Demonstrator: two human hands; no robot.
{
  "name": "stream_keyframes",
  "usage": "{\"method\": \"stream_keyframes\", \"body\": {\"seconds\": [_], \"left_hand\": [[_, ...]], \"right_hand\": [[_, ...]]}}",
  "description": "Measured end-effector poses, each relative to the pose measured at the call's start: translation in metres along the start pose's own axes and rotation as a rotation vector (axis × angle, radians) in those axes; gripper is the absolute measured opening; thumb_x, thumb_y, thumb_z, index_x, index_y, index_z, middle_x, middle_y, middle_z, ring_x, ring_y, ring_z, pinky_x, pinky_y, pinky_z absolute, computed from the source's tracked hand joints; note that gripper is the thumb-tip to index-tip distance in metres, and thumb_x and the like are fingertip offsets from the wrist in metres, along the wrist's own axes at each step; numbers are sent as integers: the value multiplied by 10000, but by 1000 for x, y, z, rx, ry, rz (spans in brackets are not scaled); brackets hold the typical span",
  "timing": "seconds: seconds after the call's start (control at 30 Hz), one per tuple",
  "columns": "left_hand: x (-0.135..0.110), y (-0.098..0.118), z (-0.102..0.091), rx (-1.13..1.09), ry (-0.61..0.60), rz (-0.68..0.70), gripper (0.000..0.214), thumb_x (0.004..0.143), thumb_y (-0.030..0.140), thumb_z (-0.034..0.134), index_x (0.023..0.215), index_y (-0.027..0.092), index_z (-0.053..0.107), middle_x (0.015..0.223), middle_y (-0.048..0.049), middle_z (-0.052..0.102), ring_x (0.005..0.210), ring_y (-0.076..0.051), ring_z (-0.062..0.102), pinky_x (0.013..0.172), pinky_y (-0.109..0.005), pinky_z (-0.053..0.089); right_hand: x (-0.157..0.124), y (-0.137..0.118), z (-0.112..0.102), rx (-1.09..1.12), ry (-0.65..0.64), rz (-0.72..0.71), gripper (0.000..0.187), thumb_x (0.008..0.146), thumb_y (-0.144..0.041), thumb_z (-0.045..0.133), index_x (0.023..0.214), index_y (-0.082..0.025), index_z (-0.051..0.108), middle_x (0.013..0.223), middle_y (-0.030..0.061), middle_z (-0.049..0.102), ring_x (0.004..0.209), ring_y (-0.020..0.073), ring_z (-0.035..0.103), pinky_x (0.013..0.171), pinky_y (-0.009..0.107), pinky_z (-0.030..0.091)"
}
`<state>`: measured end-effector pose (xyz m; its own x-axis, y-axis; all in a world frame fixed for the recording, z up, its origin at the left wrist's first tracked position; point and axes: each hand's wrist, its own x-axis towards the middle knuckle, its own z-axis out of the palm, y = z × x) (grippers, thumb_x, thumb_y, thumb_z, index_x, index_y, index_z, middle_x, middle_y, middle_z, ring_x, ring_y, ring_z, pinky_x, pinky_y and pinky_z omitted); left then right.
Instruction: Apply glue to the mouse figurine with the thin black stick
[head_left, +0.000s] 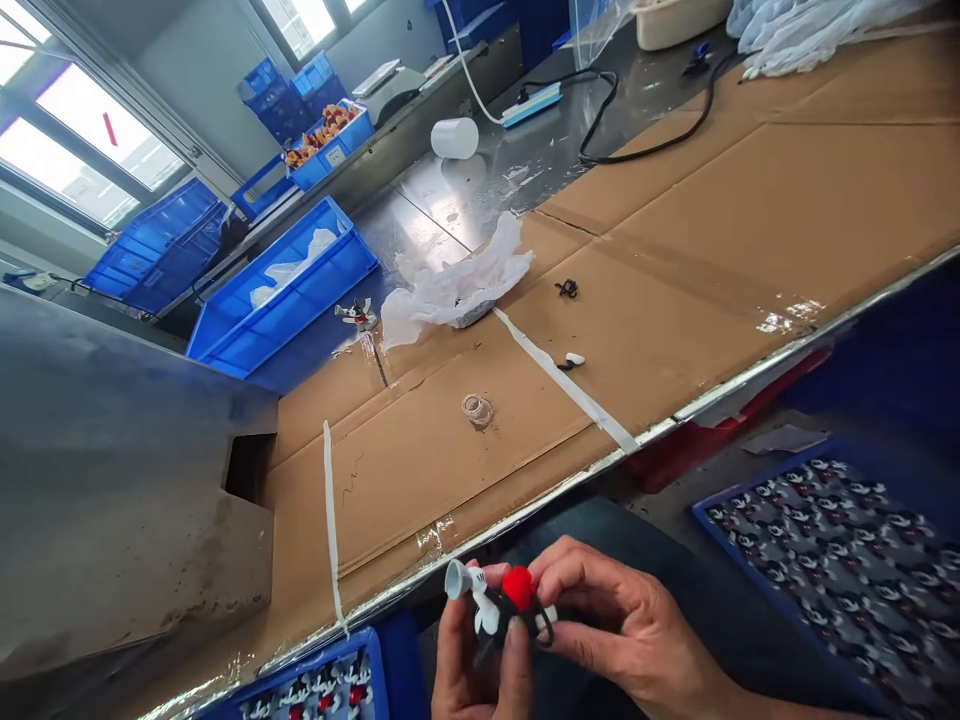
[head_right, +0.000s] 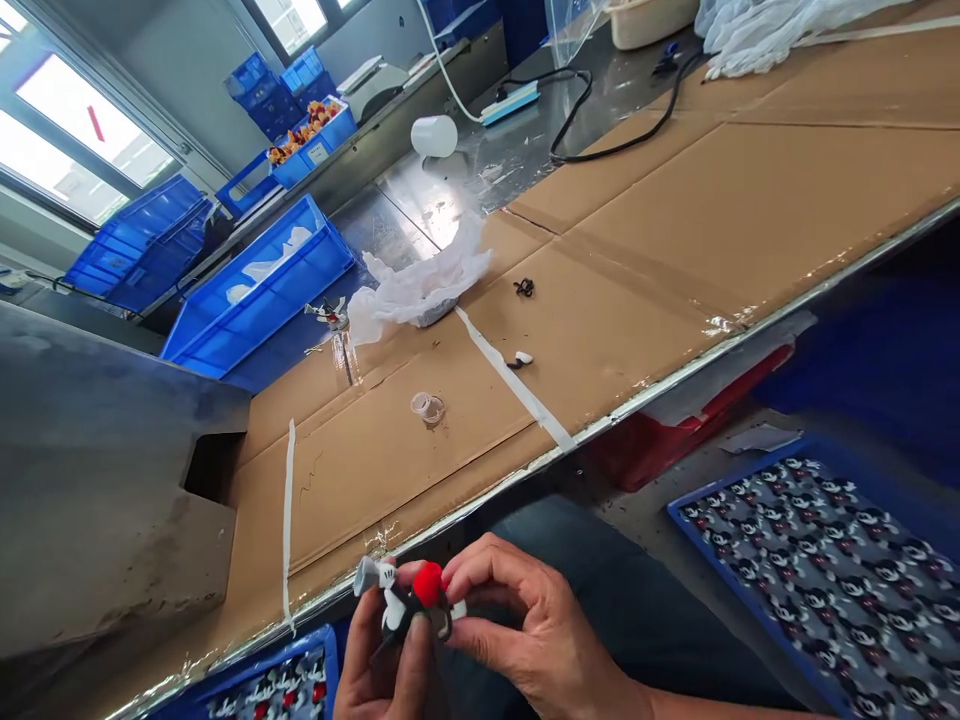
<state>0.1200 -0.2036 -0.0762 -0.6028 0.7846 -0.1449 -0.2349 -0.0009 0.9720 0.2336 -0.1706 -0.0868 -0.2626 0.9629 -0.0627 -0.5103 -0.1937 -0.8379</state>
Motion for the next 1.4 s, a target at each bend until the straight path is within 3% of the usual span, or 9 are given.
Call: {"method": "stream_keyframes", "body": {"seconds": [0.1, 0.17, 0.3, 0.47, 0.7, 0.83, 1.03, 1.4], "left_hand": [[0, -6, -1, -111, 72, -117, 409, 516, 348, 948, 883, 349, 766, 858, 71, 811, 776, -114, 759, 749, -145, 595], [0, -8, 0, -143, 91, -151, 429, 471, 354, 962, 850, 366, 760, 822, 80, 810, 750, -98, 757, 750, -132, 584], [-5, -6, 4, -69, 98, -45, 451, 486, 358, 959, 890, 346, 759, 820, 78, 808, 760, -89, 753, 757, -104, 568], [-15, 0, 9, 137, 27, 149, 328, 608, 375, 905, 892, 305, 755, 876, 58, 787, 767, -102, 739, 764, -111, 566], [-19, -8, 4, 231, -17, 229, 319, 653, 401, 872, 927, 331, 725, 888, 59, 786, 836, -109, 721, 794, -136, 557], [-19, -10, 1, 262, -22, 245, 313, 656, 399, 867, 930, 331, 732, 892, 50, 784, 814, -120, 719, 793, -162, 568], [-22, -6, 0, 294, -18, 193, 313, 650, 407, 871, 923, 326, 741, 854, 59, 794, 774, -101, 742, 782, -103, 551], [-24, -9, 1, 314, 14, 256, 303, 665, 413, 855, 931, 324, 740, 826, 43, 783, 740, -125, 718, 757, -165, 574]], "right_hand": [[-6, -3, -6, -215, -36, -152, 63, 839, -223, 763, 895, -227, 734, 964, 44, 708, 935, 204, 659, 889, 285, 514], [-9, -5, -10, -279, -68, -180, 120, 890, -223, 704, 1004, -247, 732, 1070, 59, 708, 1015, 220, 652, 947, 316, 501], [-14, -12, -15, -285, -27, -66, 178, 969, -310, 586, 951, -252, 753, 1126, 62, 688, 1048, 230, 644, 983, 348, 480], [-11, -22, -15, -266, -38, 116, 206, 915, -365, 641, 825, -218, 754, 1089, 60, 670, 1029, 238, 626, 1011, 377, 435], [-8, -30, -14, -221, -84, 217, 168, 883, -303, 647, 784, -194, 727, 991, 47, 684, 958, 216, 623, 946, 349, 452], [-7, -31, -15, -239, -86, 229, 175, 880, -309, 640, 778, -191, 718, 986, 47, 674, 956, 220, 614, 952, 361, 442], [-9, -31, -15, -266, -106, 213, 202, 889, -329, 639, 744, -196, 684, 938, 35, 647, 908, 208, 602, 898, 343, 448], [-9, -38, -17, -286, -179, 193, 179, 912, -320, 591, 803, -190, 646, 988, 58, 587, 1021, 236, 561, 957, 383, 407]]}}
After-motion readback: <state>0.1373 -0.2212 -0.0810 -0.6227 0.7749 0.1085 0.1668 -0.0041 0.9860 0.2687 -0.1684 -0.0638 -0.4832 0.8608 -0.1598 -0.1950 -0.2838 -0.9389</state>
